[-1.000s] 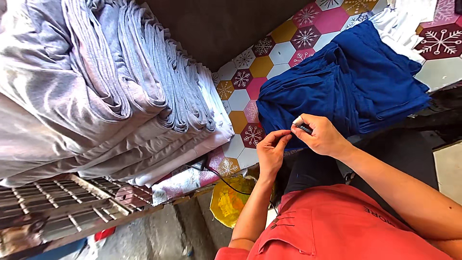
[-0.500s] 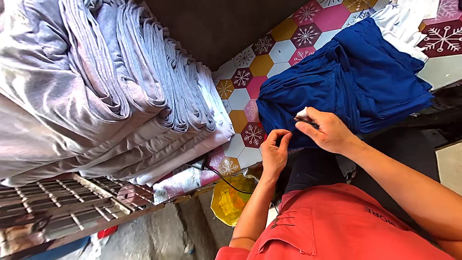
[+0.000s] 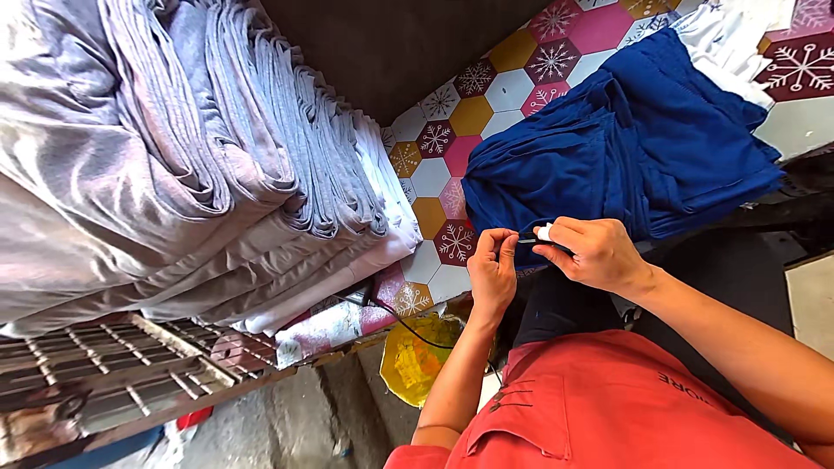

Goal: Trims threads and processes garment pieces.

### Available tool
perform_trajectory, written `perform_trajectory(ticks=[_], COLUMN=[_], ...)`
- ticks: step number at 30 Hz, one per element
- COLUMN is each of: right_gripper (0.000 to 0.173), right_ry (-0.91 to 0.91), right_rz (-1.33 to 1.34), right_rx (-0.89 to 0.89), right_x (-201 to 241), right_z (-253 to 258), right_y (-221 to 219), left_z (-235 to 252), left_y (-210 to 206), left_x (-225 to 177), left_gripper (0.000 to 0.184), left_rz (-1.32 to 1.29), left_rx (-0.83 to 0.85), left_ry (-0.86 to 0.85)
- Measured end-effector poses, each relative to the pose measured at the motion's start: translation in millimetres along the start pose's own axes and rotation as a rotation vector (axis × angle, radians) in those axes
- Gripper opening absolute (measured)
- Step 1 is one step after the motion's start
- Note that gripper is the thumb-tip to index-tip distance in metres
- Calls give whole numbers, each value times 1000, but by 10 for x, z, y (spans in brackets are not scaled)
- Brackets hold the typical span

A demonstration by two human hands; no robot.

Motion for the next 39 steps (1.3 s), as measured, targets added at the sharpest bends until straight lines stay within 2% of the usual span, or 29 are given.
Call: perform_trajectory(ticks=[3,8,20,22,25,27,28,29,30,32,33,34,35,37,39], right_gripper=[27,25,28,27,50,24,14,11,11,9,9,10,11,12,12], right_ry=[-8,-82,60,-48,-358,-463,-485,-502,-519,-547,-552,-550,-544,-546,-539], right_rz=[7,159,146,209,324,397,434,484,546,645,667,674,675,680,688], right_rx=[-6,18,59,81,254,310,312,298,274,220,209,209,212,218,239], right_x=[-1,-64,-109,-136,-236,-317,-333,-332,-320,-290,-278,-266,-255,-219,-187], right_z=[0,-16,49,29,26,31,33,40,52,72,81,98,125,156,181], right_y=[-15,-8,-40,-27,-9,-30,-31,-11,24,95,117,126,127,130,128], left_z=[10,40,69,78,78,46,27,8,-10,-6,-7,-28,-57,-111,-82], left_y=[-2,43,45,42,42,127,240,406,609,940,1019,1055,1039,815,497], left_x=[5,-12,-3,7,29,52,75,101,129,179,227,261,267,235,125], left_gripper=[6,9,8,8,10,12,14,17,19,26,29,32,35,46,59], left_rz=[20,-78,-13,-14,-100,-120,-45,132,422,962,1068,1058,957,592,174], left_rx=[5,60,124,131,145,162,176,202,263,556,654,631,516,255,188], left_ry=[0,101,91,98,126,128,127,142,187,426,528,519,420,173,73])
Point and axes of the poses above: each hand's wrist, its own z-axis towards the middle knuckle, its own y-axis out of the back of the hand, x = y × z, the point moved 1 cm from there along z, towards the middle knuckle, and after that the axes turned 11 degrees about z, right-handed, at the moved point
